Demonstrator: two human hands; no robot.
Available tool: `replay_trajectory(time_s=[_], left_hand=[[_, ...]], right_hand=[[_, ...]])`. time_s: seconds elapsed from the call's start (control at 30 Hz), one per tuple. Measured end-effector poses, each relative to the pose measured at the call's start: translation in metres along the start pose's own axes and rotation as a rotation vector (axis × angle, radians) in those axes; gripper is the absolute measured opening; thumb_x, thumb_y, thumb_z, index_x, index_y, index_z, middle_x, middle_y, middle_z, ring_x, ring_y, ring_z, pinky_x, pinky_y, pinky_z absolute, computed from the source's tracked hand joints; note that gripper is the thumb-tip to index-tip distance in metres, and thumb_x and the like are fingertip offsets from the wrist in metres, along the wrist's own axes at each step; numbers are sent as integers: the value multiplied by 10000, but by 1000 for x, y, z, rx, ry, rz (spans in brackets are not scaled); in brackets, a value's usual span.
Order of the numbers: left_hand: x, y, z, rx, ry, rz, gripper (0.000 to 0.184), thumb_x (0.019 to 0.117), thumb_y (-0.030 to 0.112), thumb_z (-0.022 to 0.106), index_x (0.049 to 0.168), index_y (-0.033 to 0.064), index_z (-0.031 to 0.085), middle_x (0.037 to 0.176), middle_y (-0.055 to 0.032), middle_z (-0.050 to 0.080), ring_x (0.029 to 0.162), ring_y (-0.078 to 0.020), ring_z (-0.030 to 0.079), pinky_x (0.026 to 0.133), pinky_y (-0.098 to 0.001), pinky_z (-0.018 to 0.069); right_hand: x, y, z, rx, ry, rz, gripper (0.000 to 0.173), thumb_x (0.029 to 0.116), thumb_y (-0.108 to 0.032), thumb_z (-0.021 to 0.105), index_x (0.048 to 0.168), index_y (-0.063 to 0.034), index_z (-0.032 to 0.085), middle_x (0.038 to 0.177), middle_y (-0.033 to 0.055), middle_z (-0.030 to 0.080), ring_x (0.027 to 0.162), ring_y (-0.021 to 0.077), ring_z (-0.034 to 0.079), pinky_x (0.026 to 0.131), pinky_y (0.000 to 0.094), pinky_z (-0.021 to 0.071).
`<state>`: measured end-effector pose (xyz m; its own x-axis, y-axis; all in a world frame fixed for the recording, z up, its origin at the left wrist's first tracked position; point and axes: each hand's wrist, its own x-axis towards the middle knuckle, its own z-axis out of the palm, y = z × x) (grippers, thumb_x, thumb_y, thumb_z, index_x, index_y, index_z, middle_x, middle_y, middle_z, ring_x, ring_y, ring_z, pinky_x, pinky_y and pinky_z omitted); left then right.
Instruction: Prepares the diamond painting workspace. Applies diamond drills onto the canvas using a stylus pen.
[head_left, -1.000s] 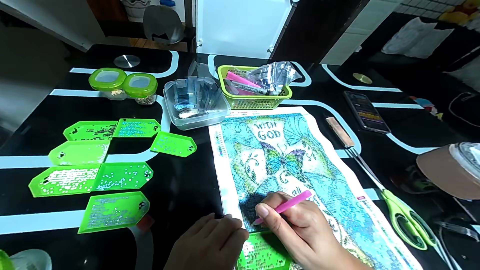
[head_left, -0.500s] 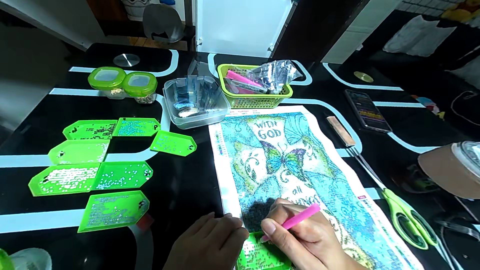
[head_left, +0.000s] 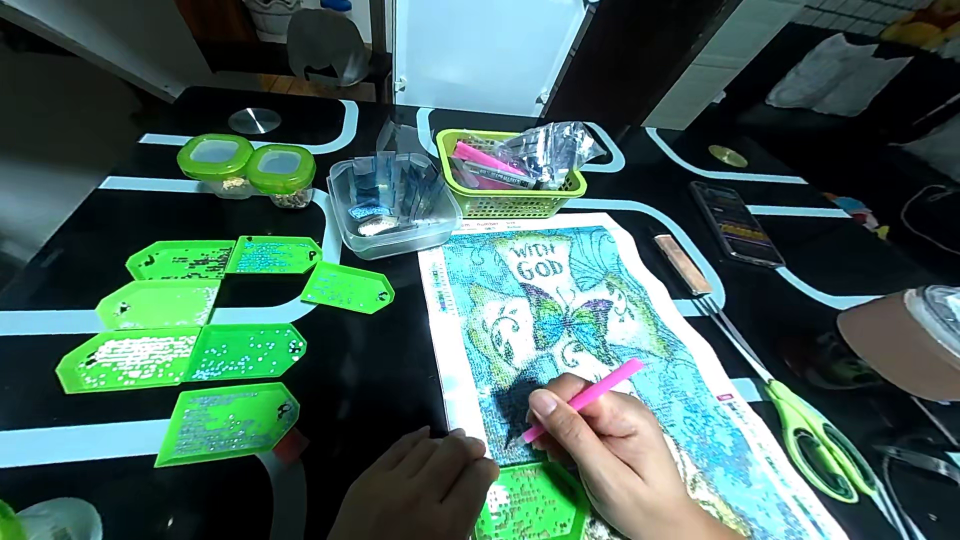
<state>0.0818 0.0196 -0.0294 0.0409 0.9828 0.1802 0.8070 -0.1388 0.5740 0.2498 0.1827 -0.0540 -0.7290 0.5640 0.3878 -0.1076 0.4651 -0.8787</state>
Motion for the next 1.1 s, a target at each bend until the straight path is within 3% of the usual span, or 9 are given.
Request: replay_trajectory(time_s=[0.43, 0.73, 1.1], left_hand=[[-1, 0, 0, 5, 7, 5, 402, 919, 370, 737, 1169, 56, 729, 1245, -119, 720, 1146, -267, 699, 1039, -436, 516], [0, -1, 1, 5, 8, 8, 407, 925, 376, 729, 1172, 52, 727, 1242, -121, 720, 1155, -272, 696, 1043, -443, 516], [0, 0, 2, 23, 21, 10, 392, 910, 360, 740, 1157, 56, 732, 1233, -118, 726, 1157, -274, 698, 1037, -438, 522]], right_hand=[[-1, 1, 0, -104, -34, -42, 315, 1100, -222, 487, 873, -48, 619, 700, -13, 604, 627, -33, 569, 566, 118, 466], [-2, -3, -2, -254, -81, -132, 333, 1106, -253, 473, 894, -38, 611, 712, 41, 598, 644, 23, 578, 592, 153, 473], [-2, -4, -7, -238, -152, -170, 315, 1105, -248, 483, 927, -31, 628, 780, 61, 641, 731, 60, 623, 692, 185, 519]])
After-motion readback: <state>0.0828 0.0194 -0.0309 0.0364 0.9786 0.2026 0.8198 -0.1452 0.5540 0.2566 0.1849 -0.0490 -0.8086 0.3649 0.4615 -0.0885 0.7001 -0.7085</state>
